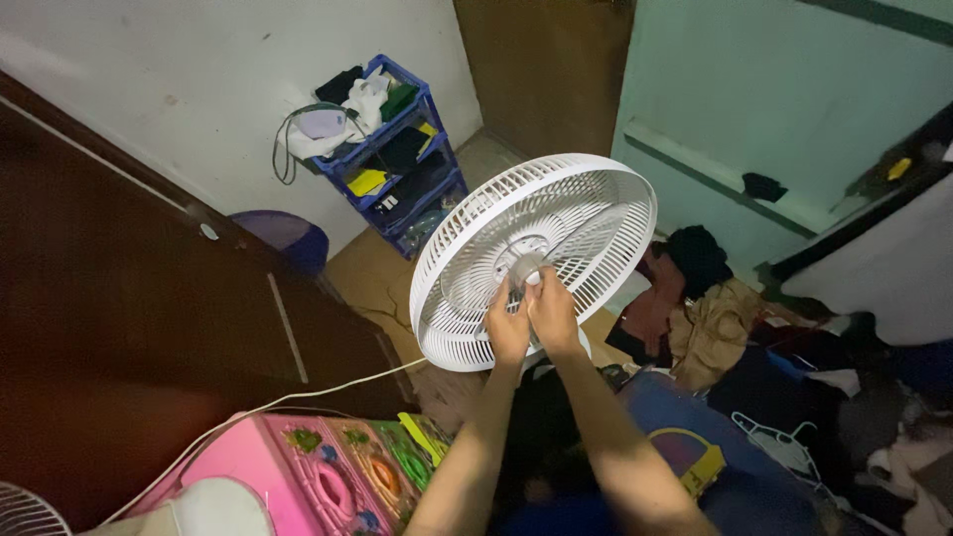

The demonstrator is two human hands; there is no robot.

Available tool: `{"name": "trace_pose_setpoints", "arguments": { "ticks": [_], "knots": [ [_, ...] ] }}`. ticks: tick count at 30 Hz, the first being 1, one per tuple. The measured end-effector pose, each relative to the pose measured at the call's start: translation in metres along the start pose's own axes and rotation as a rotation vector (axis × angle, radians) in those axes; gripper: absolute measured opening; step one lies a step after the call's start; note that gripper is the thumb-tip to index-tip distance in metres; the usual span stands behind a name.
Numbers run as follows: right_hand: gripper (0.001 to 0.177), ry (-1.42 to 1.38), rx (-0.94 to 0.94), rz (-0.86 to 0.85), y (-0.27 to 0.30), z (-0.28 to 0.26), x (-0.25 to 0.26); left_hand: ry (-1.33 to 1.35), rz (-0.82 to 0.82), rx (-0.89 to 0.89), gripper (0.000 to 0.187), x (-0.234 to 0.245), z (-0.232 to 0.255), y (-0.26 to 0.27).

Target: The person reassembles a white electric fan by attaching the front grille to the fan head and securing it with a central knob. The person then adjusts the fan's position and briefly touches a second fan on a pink storage unit.

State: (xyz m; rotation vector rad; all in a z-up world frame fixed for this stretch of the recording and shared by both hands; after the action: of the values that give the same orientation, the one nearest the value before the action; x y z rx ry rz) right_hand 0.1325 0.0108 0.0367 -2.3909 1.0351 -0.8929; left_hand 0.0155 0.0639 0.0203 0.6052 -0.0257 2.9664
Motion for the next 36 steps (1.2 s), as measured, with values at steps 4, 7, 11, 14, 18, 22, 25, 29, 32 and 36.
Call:
{"name": "trace_pose_setpoints", "arguments": {
  "ticks": [4, 7, 11, 14, 18, 22, 25, 29, 32, 36],
  "knots": [
    [0.028, -0.141, -0.220, 0.088, 0.012, 0.011, 0.004, 0.027, -0.014, -0.034, 0.053, 0.003, 0.006, 0.002],
    [0.024, -0.194, -0.374, 0.166, 0.022, 0.028, 0.005, -0.019, -0.020, -0.045, 0.056, 0.001, 0.009, 0.000],
    [0.029, -0.512, -0.541, 0.201, 0.033, 0.055, -0.017, -0.012, -0.009, -0.038, 0.054, 0.003, 0.002, 0.001],
    [0.037, -0.763, -0.703, 0.184, 0.031, 0.069, -0.035, -0.031, 0.016, -0.021, 0.054, 0.000, 0.002, 0.000],
    [0.025, -0.313, -0.551, 0.157, 0.017, 0.062, -0.018, -0.002, 0.055, -0.102, 0.054, 0.001, 0.012, 0.000],
    [0.030, 0.045, -0.035, -0.016, 0.007, 0.018, -0.009, 0.024, 0.024, 0.034, 0.050, 0.003, 0.006, 0.001],
    [0.027, -0.090, -0.134, 0.122, 0.012, 0.026, 0.004, -0.007, 0.009, 0.001, 0.052, 0.002, 0.015, 0.003],
    [0.028, -0.691, -0.677, 0.232, 0.035, 0.066, -0.024, -0.009, -0.003, 0.010, 0.054, 0.006, 0.012, 0.002],
    [0.033, -0.931, -0.856, 0.199, 0.043, 0.080, -0.044, -0.027, 0.018, -0.012, 0.053, 0.004, 0.011, 0.002],
    [0.024, -0.850, -0.697, 0.186, 0.028, 0.079, -0.040, -0.014, 0.029, -0.023, 0.054, 0.003, 0.014, 0.000]
  ]
}}
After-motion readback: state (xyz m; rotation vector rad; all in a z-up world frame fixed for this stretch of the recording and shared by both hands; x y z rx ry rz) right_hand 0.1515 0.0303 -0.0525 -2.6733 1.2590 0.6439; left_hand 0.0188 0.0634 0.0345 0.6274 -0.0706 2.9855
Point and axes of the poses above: each hand's wrist, its own y-axis away from the middle knuckle, its own x-axis out of the back of the hand, z = x × y, the point moved 7 cm from there along -y, towards the middle knuckle, and after that the axes turned 14 degrees about x, right-handed, at the moved point
